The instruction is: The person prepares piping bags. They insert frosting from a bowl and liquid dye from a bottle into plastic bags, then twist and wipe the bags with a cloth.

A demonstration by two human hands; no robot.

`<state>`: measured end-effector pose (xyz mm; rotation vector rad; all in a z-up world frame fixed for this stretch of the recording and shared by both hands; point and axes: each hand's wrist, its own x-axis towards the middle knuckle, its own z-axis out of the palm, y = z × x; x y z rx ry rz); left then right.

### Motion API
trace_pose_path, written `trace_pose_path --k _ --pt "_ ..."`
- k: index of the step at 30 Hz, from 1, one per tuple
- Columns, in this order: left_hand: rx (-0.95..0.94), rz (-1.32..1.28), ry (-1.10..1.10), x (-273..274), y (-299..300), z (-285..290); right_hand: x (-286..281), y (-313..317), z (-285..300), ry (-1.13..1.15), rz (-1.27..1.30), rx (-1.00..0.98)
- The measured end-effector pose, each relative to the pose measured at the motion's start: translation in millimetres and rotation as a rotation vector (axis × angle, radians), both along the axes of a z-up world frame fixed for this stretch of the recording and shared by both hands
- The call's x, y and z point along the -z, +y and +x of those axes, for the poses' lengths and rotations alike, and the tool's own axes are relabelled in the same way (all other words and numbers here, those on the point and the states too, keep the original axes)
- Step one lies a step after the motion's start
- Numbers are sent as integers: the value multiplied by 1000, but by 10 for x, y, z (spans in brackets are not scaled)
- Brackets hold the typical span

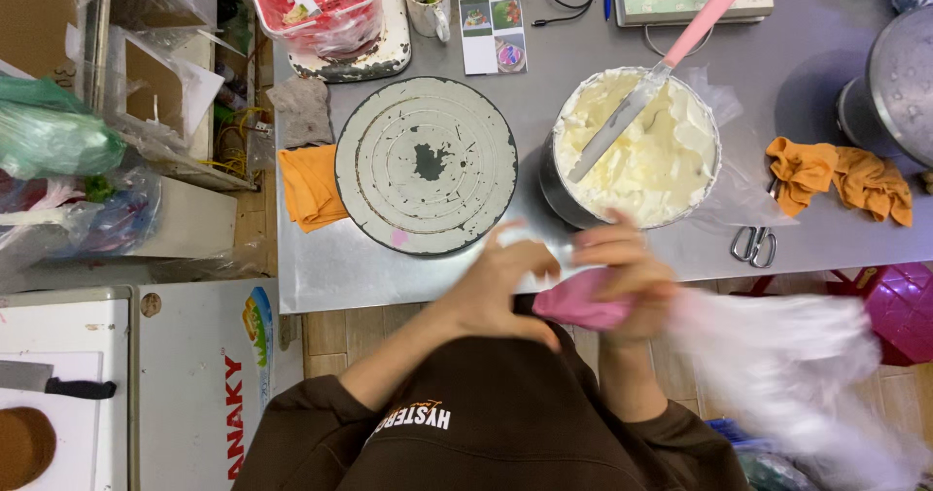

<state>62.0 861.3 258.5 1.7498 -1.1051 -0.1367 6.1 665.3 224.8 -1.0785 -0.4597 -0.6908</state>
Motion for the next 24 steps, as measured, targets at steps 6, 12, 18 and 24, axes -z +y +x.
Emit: trace_pose_path --k 6,12,18,24 --pt "-417 125 -641 -492 36 -147 264 663 197 286 -375 -68" --pt "-530 87 -428 -160 -182 -336 42 1117 347 403 -631 -293" --pt "-440 -25 -360 81 -406 -483 510 1548 426 320 -535 -294" --pt "-345 218 -183 -9 -462 -270 706 1187 652 437 -523 -526"
